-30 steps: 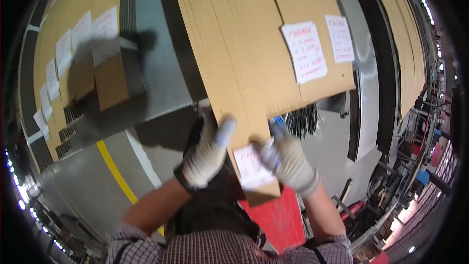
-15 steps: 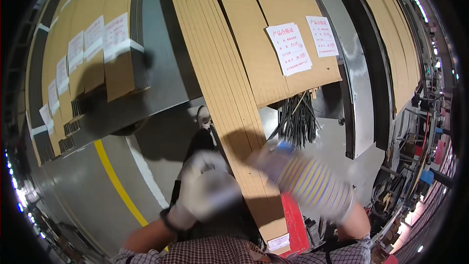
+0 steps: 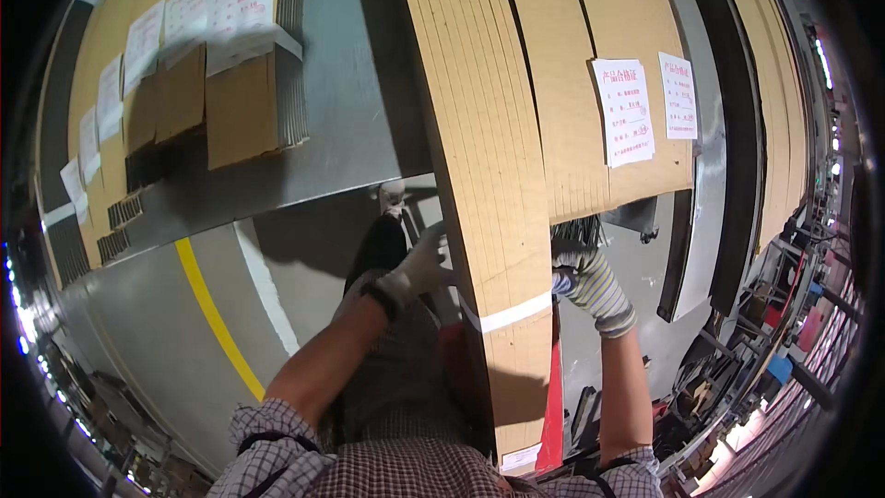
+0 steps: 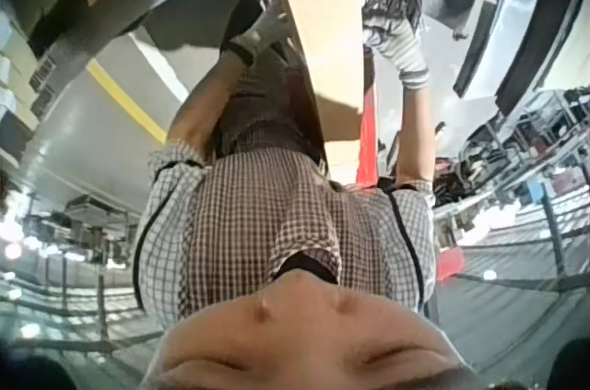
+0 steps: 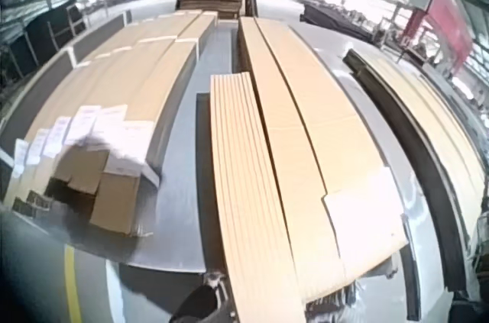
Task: The recorder is applying white adhesive labels to long cardboard strips in an industrial warehouse setting.
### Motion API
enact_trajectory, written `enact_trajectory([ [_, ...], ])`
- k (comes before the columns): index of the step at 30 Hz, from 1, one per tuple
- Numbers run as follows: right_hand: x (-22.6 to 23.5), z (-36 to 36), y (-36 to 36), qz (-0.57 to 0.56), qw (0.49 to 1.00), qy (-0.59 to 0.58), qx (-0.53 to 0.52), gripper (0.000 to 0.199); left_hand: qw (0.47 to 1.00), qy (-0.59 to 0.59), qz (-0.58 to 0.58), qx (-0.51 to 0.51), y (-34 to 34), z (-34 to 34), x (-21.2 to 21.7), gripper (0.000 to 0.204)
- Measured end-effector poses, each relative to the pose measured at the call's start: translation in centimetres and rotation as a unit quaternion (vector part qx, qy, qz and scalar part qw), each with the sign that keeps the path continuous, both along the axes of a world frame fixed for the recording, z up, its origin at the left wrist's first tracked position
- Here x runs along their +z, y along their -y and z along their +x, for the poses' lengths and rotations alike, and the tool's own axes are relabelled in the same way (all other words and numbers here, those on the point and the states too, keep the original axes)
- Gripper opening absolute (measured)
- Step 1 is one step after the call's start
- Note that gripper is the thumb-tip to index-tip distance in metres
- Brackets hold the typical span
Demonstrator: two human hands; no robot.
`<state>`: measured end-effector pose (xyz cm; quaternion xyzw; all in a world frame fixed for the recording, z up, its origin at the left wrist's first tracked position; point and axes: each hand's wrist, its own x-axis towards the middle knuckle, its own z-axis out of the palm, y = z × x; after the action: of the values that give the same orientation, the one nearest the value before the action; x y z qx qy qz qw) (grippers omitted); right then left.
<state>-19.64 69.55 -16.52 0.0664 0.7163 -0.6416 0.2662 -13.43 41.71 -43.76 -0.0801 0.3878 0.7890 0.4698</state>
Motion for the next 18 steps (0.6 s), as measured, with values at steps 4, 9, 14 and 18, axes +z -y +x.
enact_trajectory([
  [4,3.2,1.5,2.0,0.275,0.957,-0.069,-0.053,0.031,0.96,-0.253,-0.106,-0.048,-3.6,1.8,3.7,0.051],
  [9,7.4,5.4,11.3,0.229,0.954,-0.107,-0.159,0.1,1.0,-0.014,0.002,0.001,5.2,-2.1,9.2,0.04],
  [14,5.9,7.5,11.8,0.417,0.892,-0.14,-0.103,0.099,0.979,-0.152,-0.116,0.069,2.8,-3.8,32.8,0.028],
  [18,11.7,2.9,10.5,0.305,0.88,-0.359,-0.066,0.059,0.935,-0.241,-0.26,0.029,-1.3,-2.8,30.1,0.018],
])
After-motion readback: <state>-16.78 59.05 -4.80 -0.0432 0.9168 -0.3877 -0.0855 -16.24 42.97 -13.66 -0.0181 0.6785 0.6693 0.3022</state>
